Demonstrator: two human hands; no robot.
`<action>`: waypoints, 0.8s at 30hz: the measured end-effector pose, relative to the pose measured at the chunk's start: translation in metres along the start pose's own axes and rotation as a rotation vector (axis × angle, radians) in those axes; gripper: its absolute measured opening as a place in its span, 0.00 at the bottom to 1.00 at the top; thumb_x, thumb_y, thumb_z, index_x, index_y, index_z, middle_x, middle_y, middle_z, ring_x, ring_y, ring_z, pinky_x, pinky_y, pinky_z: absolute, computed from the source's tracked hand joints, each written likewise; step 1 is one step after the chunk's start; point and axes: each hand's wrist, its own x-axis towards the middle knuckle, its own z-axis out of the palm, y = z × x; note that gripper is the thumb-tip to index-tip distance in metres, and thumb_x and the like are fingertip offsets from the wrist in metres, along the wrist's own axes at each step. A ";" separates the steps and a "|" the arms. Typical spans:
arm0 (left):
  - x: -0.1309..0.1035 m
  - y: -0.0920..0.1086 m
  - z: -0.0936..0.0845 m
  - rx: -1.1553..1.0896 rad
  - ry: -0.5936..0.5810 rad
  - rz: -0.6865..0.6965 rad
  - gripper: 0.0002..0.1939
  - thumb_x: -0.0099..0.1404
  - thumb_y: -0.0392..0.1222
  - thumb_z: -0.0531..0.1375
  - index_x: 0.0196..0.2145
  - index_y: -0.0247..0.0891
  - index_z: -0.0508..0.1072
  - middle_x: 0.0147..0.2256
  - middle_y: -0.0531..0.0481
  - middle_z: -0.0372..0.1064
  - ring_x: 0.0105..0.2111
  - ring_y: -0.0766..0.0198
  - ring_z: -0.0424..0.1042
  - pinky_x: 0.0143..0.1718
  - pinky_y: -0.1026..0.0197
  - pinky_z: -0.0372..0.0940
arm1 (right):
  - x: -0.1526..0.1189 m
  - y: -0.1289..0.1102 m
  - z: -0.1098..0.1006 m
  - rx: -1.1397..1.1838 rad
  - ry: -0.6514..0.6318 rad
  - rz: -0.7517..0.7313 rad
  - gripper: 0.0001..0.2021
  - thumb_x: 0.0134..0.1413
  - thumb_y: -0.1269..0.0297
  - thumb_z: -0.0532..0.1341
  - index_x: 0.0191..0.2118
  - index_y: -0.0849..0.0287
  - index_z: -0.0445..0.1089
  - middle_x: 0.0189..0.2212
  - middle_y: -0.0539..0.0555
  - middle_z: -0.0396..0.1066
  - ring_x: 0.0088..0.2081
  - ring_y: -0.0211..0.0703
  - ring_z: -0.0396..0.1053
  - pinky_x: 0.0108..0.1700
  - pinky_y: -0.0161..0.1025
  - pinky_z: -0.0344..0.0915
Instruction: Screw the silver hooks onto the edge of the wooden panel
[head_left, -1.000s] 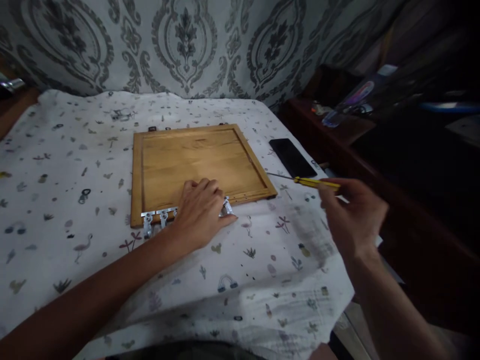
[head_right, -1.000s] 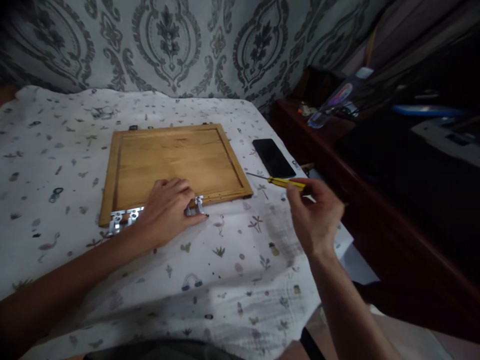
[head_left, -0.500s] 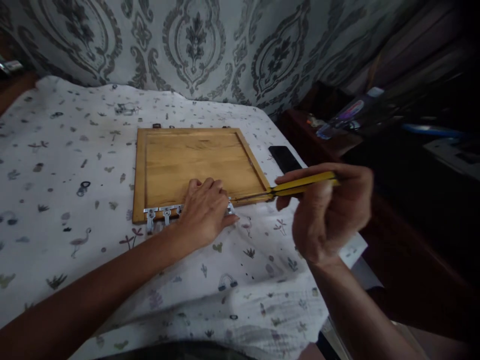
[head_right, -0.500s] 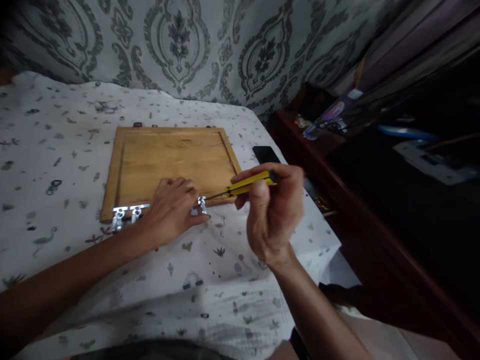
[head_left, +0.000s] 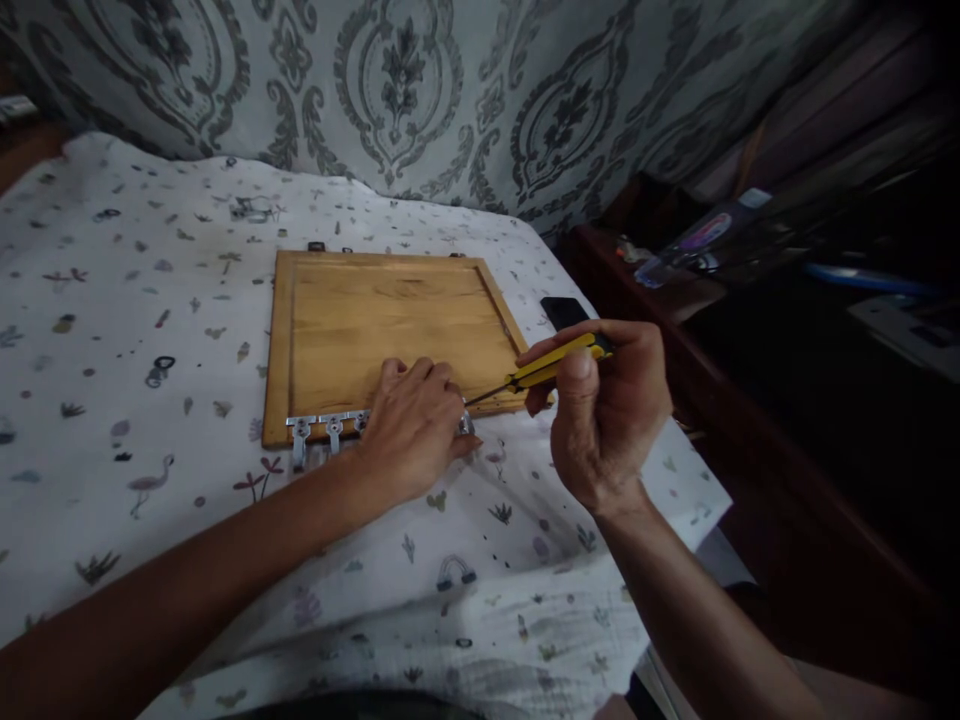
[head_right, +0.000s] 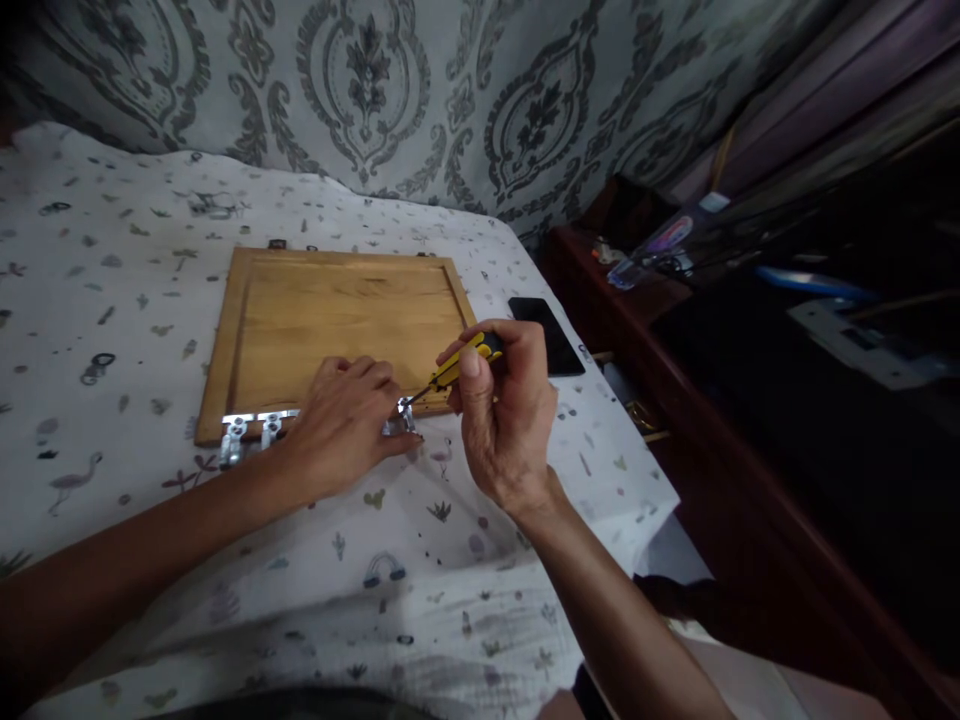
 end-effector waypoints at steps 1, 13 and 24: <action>0.000 0.000 0.000 0.003 0.004 0.003 0.18 0.63 0.55 0.67 0.36 0.35 0.77 0.42 0.43 0.72 0.47 0.49 0.68 0.48 0.47 0.57 | 0.000 0.000 0.000 -0.006 -0.008 0.017 0.08 0.70 0.54 0.56 0.42 0.51 0.65 0.33 0.49 0.75 0.19 0.34 0.66 0.18 0.34 0.65; 0.002 0.000 -0.003 0.012 -0.007 0.006 0.17 0.64 0.55 0.67 0.37 0.36 0.77 0.42 0.43 0.72 0.48 0.49 0.68 0.48 0.47 0.57 | -0.001 -0.003 -0.002 -0.044 -0.048 0.043 0.06 0.69 0.55 0.55 0.44 0.48 0.65 0.34 0.49 0.73 0.21 0.36 0.67 0.20 0.36 0.63; 0.000 -0.001 0.000 0.013 0.019 0.017 0.18 0.64 0.55 0.66 0.37 0.35 0.77 0.41 0.43 0.71 0.47 0.48 0.68 0.48 0.47 0.57 | -0.002 0.004 0.000 -0.062 -0.078 0.041 0.06 0.65 0.56 0.61 0.42 0.49 0.66 0.33 0.49 0.71 0.26 0.38 0.70 0.28 0.39 0.69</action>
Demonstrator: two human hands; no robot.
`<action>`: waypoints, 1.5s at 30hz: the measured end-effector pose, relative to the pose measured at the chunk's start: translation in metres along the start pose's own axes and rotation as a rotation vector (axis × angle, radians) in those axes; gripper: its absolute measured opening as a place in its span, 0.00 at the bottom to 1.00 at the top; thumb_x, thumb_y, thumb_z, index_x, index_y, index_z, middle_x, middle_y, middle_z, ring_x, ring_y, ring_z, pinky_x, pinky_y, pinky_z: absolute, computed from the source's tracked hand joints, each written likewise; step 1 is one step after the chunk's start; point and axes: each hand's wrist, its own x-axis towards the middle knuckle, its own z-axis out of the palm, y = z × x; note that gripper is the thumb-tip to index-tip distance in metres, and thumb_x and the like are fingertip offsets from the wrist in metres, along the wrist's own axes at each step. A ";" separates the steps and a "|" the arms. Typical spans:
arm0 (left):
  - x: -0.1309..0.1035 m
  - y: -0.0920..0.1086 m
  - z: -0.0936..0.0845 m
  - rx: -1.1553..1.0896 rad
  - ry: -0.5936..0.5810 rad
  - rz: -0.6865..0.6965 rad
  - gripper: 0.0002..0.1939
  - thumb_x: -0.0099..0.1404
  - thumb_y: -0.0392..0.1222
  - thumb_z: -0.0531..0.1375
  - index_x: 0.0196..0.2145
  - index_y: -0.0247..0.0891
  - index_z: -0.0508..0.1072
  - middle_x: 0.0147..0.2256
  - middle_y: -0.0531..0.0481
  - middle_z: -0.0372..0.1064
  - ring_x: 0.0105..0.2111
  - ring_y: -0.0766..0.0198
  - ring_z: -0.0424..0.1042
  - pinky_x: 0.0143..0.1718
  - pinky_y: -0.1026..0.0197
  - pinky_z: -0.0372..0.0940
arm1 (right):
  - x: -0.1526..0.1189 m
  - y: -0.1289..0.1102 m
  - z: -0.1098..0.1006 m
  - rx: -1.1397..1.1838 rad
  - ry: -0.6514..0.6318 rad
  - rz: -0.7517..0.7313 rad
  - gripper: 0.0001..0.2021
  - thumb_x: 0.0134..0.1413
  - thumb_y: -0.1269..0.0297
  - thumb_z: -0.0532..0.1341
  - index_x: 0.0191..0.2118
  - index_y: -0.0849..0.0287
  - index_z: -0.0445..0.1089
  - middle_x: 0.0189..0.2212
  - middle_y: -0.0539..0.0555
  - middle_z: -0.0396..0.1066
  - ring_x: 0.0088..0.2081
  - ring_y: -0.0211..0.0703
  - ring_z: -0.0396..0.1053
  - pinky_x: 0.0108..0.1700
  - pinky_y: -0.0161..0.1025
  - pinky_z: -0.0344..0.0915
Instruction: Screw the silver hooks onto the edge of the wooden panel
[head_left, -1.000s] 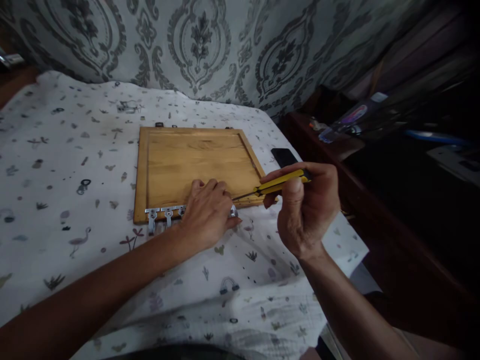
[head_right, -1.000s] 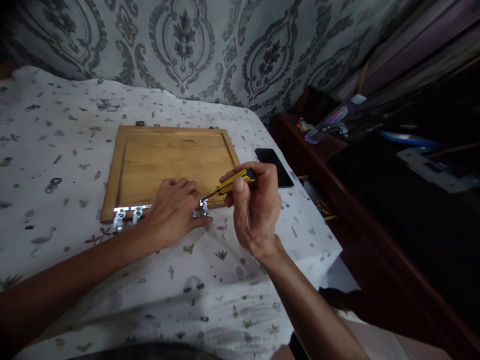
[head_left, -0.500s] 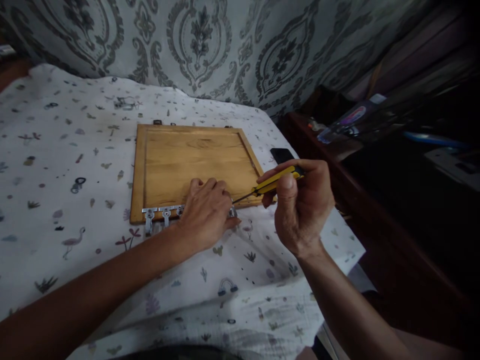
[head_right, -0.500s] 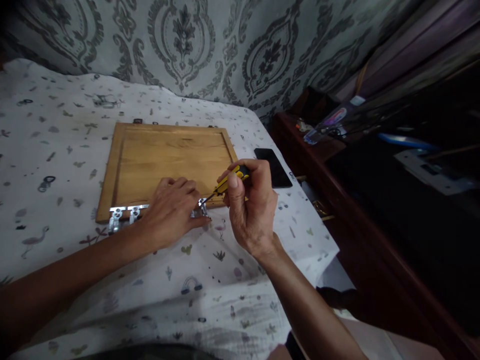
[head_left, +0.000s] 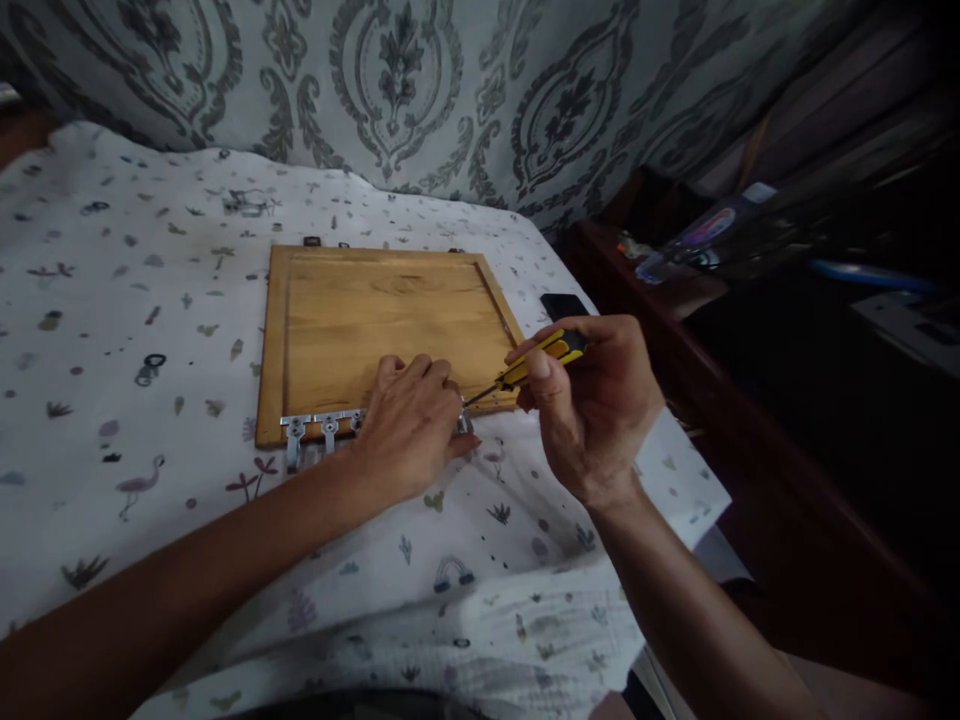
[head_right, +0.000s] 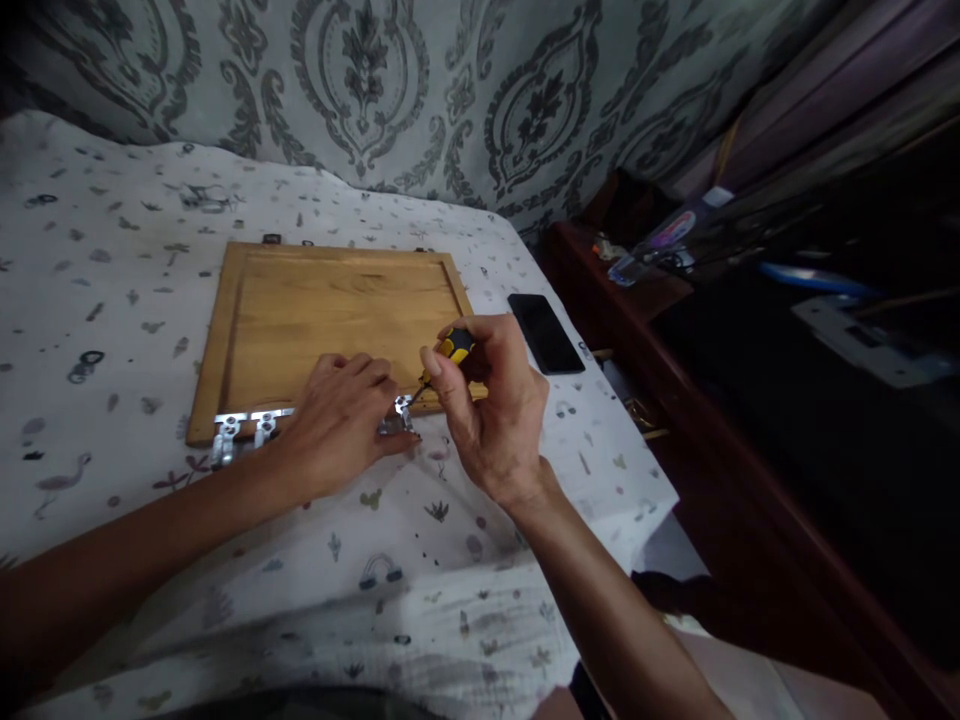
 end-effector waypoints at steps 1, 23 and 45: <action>0.000 0.000 0.000 0.001 -0.001 0.000 0.18 0.64 0.55 0.66 0.37 0.35 0.77 0.41 0.43 0.71 0.47 0.48 0.68 0.48 0.47 0.57 | 0.001 0.000 0.001 0.018 0.006 0.004 0.06 0.65 0.56 0.61 0.41 0.50 0.65 0.32 0.48 0.70 0.26 0.38 0.69 0.28 0.39 0.69; 0.000 0.001 -0.001 0.026 -0.005 0.001 0.18 0.65 0.56 0.66 0.37 0.36 0.76 0.43 0.43 0.73 0.47 0.49 0.68 0.46 0.48 0.56 | 0.010 -0.007 0.000 0.217 0.010 0.098 0.10 0.60 0.58 0.66 0.38 0.53 0.64 0.28 0.45 0.72 0.17 0.32 0.64 0.16 0.33 0.61; 0.004 0.003 -0.008 0.042 -0.068 -0.036 0.21 0.64 0.58 0.66 0.39 0.34 0.77 0.42 0.43 0.74 0.48 0.48 0.70 0.45 0.48 0.59 | 0.029 0.001 0.003 0.477 -0.096 0.173 0.14 0.56 0.51 0.68 0.36 0.53 0.66 0.32 0.47 0.77 0.13 0.27 0.57 0.11 0.29 0.56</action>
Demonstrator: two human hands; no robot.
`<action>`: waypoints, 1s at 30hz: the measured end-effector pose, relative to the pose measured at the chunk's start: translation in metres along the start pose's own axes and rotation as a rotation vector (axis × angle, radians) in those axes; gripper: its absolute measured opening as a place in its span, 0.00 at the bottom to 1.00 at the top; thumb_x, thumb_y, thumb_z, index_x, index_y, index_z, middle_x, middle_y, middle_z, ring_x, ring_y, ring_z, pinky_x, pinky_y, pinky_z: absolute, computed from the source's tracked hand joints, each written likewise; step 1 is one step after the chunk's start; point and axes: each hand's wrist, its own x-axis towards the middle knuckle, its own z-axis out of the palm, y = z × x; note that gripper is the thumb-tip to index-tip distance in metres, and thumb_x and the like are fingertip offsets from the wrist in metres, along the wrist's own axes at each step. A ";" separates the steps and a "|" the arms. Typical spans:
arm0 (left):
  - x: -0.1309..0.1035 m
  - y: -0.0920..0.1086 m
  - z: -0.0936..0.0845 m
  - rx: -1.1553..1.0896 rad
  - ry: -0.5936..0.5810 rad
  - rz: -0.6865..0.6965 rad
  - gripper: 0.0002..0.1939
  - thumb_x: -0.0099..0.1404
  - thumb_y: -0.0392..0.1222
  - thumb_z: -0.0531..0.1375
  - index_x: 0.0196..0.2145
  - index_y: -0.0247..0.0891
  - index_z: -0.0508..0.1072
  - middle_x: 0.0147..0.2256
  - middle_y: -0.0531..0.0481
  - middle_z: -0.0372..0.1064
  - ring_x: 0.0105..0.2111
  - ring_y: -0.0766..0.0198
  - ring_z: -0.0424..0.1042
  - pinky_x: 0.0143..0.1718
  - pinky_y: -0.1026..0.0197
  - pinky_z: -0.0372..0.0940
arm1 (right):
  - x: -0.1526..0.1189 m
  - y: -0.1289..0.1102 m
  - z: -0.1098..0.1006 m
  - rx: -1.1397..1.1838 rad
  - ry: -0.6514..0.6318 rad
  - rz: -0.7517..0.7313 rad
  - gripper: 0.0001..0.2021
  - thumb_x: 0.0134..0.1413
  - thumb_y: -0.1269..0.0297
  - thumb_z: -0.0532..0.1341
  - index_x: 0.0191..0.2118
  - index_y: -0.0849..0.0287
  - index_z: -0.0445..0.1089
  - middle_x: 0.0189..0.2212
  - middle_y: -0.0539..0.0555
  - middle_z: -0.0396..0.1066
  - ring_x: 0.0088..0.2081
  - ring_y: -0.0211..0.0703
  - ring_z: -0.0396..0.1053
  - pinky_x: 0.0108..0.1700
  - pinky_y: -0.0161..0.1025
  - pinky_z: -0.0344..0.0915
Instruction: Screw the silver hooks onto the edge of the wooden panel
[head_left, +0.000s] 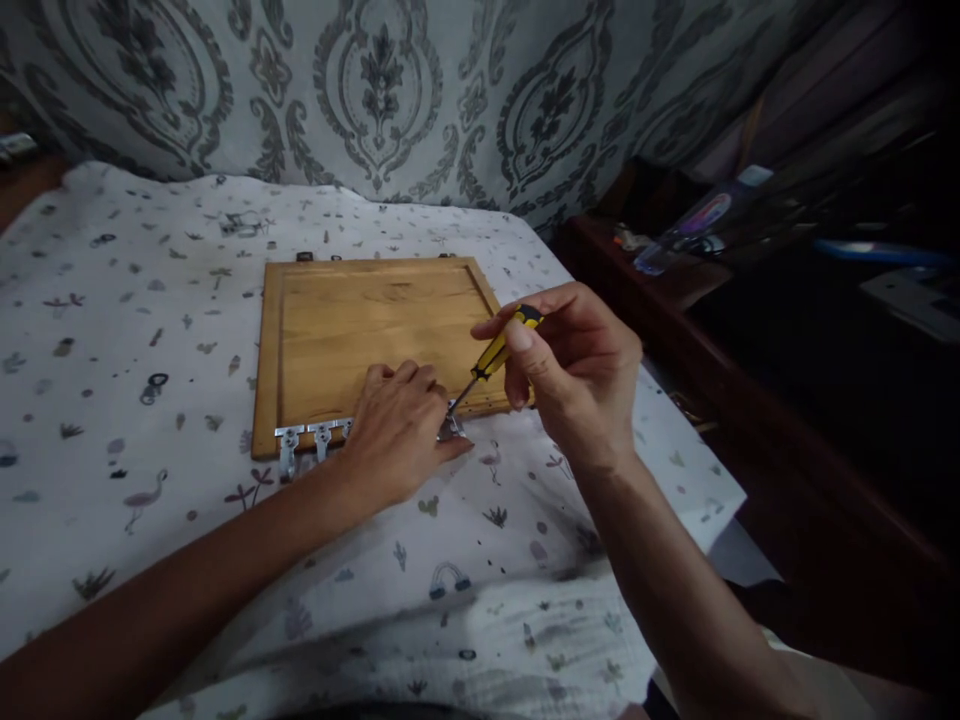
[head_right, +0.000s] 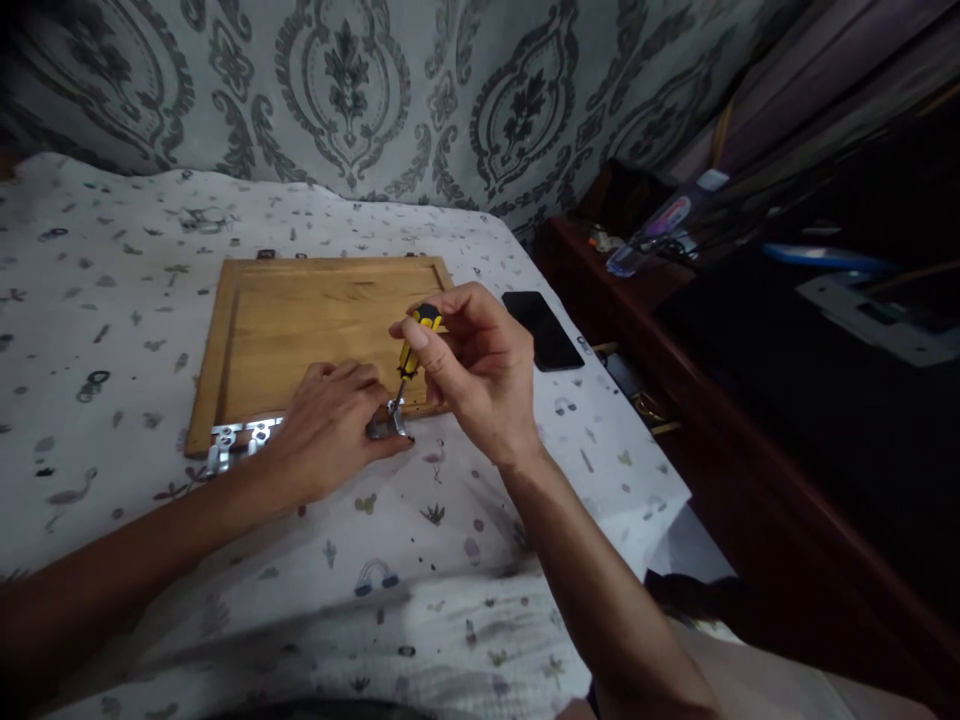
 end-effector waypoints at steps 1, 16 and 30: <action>0.001 0.000 -0.001 0.004 -0.006 -0.006 0.22 0.64 0.58 0.66 0.39 0.34 0.77 0.42 0.43 0.74 0.48 0.48 0.70 0.45 0.48 0.59 | 0.002 0.001 0.000 0.033 -0.033 0.003 0.14 0.56 0.51 0.69 0.36 0.53 0.66 0.32 0.46 0.77 0.13 0.26 0.56 0.11 0.29 0.55; 0.002 0.003 -0.003 -0.002 -0.031 -0.030 0.21 0.64 0.57 0.66 0.40 0.33 0.78 0.41 0.44 0.73 0.48 0.49 0.70 0.49 0.48 0.59 | -0.005 0.018 -0.011 0.140 0.048 -0.047 0.10 0.56 0.53 0.69 0.41 0.49 0.77 0.36 0.49 0.80 0.14 0.28 0.59 0.12 0.32 0.56; 0.002 0.002 -0.001 -0.014 -0.003 -0.022 0.20 0.64 0.57 0.66 0.38 0.34 0.78 0.40 0.44 0.73 0.47 0.48 0.70 0.49 0.46 0.60 | 0.017 0.004 -0.019 0.143 -0.240 0.054 0.15 0.57 0.54 0.69 0.46 0.55 0.79 0.32 0.50 0.80 0.14 0.26 0.61 0.13 0.28 0.58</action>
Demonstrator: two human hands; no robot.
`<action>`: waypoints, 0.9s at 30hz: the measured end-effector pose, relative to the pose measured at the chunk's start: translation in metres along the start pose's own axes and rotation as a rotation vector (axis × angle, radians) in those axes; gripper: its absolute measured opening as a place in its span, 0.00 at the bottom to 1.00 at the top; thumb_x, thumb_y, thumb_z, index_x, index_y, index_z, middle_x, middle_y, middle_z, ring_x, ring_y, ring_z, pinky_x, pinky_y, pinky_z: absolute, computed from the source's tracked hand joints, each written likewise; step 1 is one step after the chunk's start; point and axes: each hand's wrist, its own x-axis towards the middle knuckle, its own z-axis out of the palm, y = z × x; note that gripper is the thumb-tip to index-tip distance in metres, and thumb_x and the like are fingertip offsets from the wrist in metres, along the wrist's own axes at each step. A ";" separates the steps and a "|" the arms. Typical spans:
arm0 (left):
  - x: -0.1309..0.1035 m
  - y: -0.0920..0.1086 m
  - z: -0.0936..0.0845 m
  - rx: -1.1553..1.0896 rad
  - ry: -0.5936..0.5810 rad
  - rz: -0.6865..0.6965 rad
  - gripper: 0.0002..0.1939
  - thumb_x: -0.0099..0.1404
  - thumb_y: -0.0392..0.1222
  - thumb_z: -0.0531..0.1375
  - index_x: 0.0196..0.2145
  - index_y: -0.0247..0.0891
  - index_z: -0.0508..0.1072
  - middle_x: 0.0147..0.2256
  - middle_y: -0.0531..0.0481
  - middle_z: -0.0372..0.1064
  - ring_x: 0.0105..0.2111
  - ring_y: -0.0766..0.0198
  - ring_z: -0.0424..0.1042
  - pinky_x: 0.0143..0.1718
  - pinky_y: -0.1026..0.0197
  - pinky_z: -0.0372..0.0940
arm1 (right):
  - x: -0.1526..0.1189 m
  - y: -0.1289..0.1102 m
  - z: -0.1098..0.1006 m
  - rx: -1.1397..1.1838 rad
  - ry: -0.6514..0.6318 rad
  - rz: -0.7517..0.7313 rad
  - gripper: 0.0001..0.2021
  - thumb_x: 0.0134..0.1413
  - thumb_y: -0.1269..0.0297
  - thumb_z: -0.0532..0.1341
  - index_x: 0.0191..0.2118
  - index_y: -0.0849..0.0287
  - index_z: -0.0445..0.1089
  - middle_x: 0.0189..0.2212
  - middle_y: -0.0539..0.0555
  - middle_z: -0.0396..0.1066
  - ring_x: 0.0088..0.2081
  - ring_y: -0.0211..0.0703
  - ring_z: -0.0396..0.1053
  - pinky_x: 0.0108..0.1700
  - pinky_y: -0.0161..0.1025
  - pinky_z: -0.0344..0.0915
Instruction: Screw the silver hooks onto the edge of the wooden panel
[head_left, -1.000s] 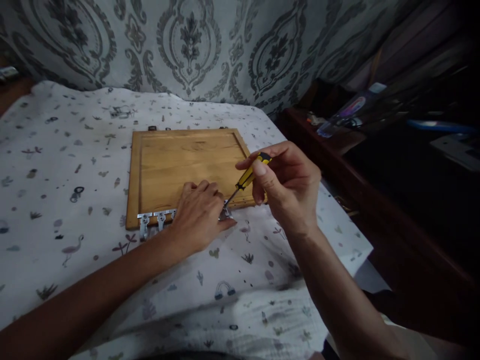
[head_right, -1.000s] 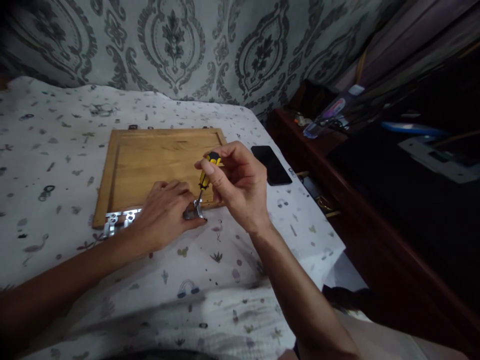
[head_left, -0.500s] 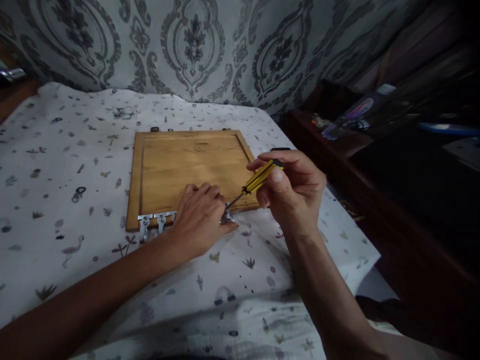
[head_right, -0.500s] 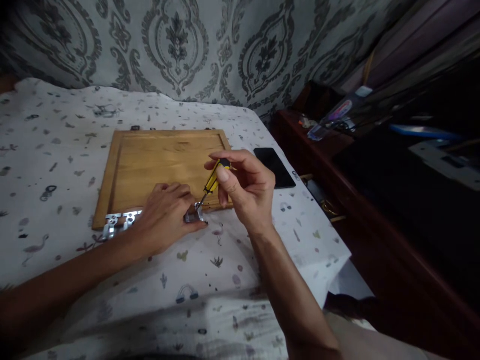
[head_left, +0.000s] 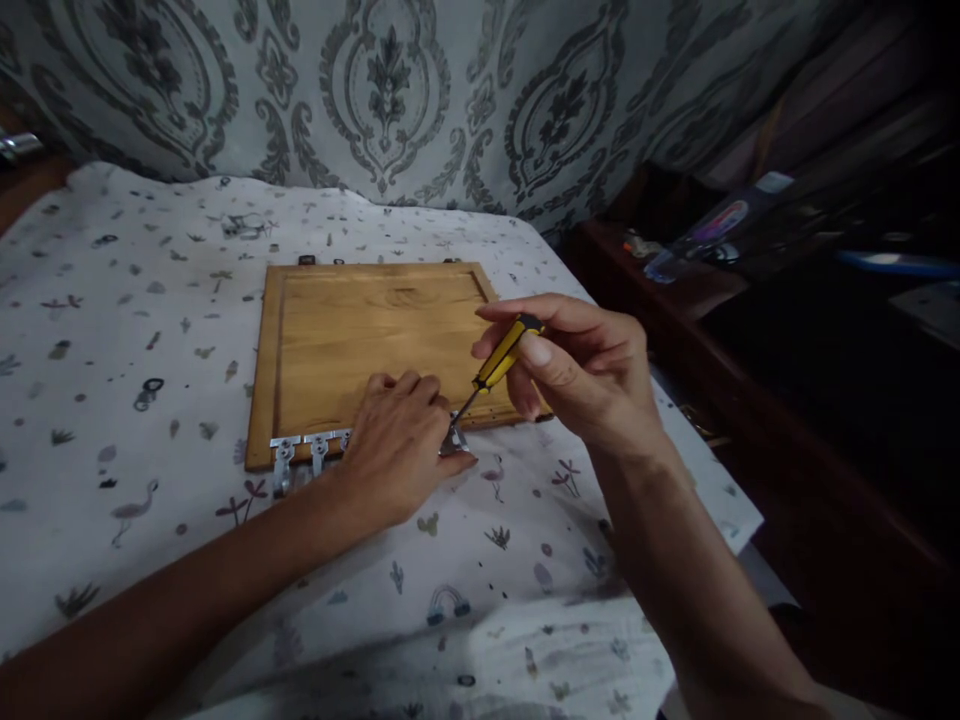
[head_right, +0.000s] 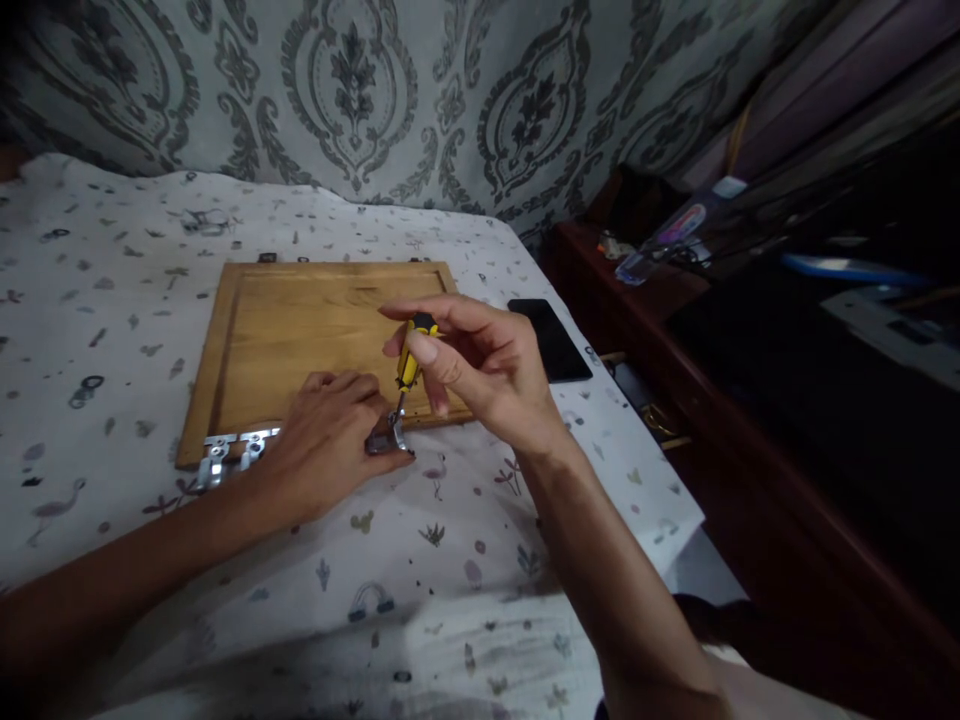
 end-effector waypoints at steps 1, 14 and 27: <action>0.000 0.000 0.000 0.001 -0.003 -0.004 0.20 0.64 0.56 0.66 0.38 0.33 0.78 0.40 0.44 0.73 0.47 0.48 0.70 0.49 0.46 0.61 | 0.001 0.001 0.000 0.016 -0.005 -0.004 0.13 0.57 0.55 0.69 0.45 0.55 0.79 0.32 0.50 0.80 0.14 0.26 0.61 0.13 0.28 0.58; 0.001 0.000 -0.001 -0.032 -0.026 -0.010 0.19 0.63 0.57 0.67 0.35 0.35 0.78 0.38 0.45 0.72 0.45 0.49 0.71 0.47 0.47 0.60 | -0.005 0.015 0.006 0.105 0.153 -0.075 0.14 0.49 0.52 0.73 0.33 0.54 0.73 0.29 0.48 0.80 0.11 0.26 0.55 0.10 0.28 0.52; -0.001 0.000 -0.001 0.003 -0.018 0.011 0.20 0.64 0.57 0.66 0.38 0.34 0.78 0.39 0.43 0.72 0.46 0.49 0.70 0.48 0.47 0.60 | -0.016 0.027 -0.002 0.092 0.116 0.035 0.13 0.50 0.53 0.73 0.38 0.56 0.79 0.32 0.53 0.81 0.12 0.28 0.60 0.11 0.31 0.56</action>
